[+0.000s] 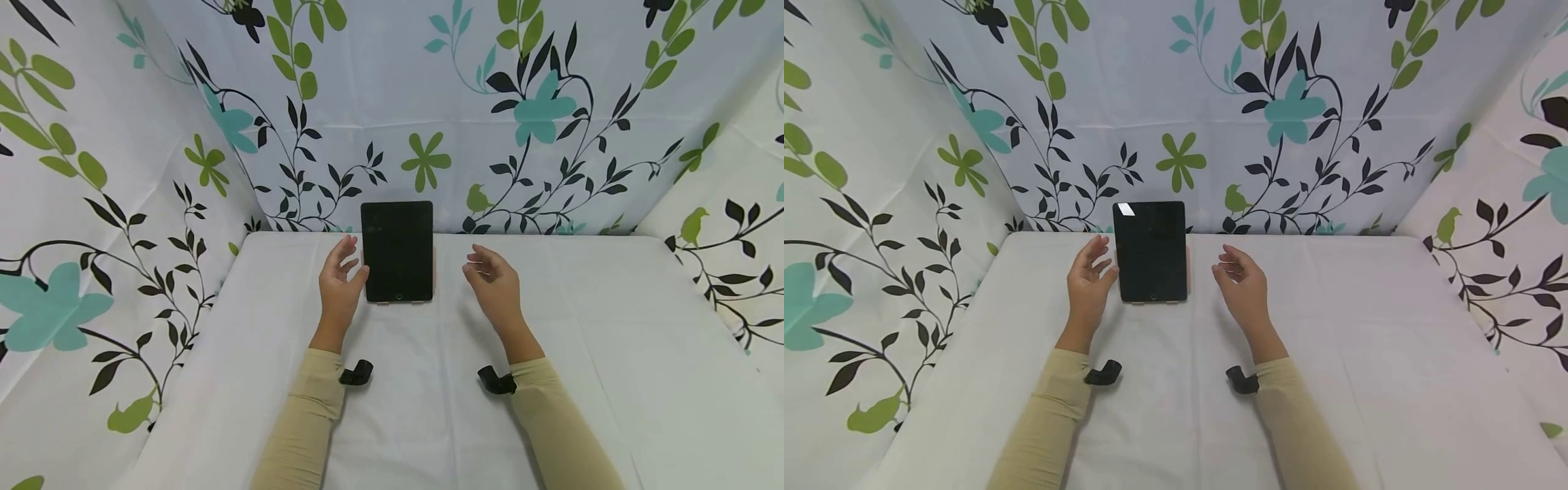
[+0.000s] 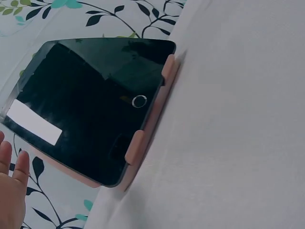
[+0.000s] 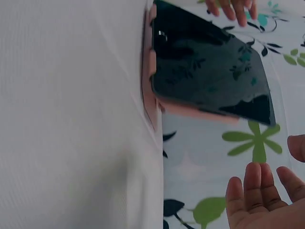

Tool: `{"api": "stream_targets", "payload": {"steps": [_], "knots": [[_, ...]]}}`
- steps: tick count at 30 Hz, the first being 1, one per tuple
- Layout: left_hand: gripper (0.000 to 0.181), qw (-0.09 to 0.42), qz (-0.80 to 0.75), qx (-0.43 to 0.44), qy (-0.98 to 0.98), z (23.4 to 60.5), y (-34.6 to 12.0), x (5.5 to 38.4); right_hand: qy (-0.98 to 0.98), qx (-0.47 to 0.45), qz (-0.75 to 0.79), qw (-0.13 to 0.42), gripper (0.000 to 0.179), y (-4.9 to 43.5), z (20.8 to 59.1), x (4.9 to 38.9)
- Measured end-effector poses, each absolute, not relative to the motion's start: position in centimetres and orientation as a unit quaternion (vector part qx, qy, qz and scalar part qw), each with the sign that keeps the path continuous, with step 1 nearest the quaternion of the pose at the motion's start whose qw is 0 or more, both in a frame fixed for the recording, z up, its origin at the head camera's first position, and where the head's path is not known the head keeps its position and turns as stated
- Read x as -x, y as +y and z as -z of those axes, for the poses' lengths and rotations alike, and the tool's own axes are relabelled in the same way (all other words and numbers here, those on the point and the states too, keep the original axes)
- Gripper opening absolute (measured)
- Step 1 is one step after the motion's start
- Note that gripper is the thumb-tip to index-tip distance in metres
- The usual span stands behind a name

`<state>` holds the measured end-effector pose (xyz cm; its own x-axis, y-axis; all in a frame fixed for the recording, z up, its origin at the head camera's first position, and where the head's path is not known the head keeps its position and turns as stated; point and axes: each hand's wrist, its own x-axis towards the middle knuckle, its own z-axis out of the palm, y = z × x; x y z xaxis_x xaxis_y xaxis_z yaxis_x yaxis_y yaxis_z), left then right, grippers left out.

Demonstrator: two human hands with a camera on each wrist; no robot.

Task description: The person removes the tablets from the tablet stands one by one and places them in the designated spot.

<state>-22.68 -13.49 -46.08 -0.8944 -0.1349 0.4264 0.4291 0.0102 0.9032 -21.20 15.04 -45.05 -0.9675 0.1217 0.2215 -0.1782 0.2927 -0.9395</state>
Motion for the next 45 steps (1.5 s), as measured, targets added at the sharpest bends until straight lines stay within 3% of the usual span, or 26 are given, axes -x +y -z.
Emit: {"api": "stream_targets", "payload": {"steps": [14,28,36,45], "knots": [[0.053,0.196,0.709,0.069,-0.674,47.9,-12.9,22.6,-0.765,-0.048,-0.642,-0.003,0.055,11.3,47.4,20.9],[0.044,0.217,0.671,0.033,-0.709,46.5,-11.7,20.8,-0.751,-0.058,-0.657,-0.029,0.054,10.8,48.7,20.9],[0.035,0.227,0.644,0.007,-0.73,49.2,-12.6,22.3,-0.755,-0.046,-0.654,-0.029,0.052,10.7,48.9,20.9],[0.021,0.173,0.628,-0.013,-0.759,50.3,-14.5,22.8,-0.741,-0.054,-0.669,-0.025,0.049,10.8,49.8,21.3]]}}
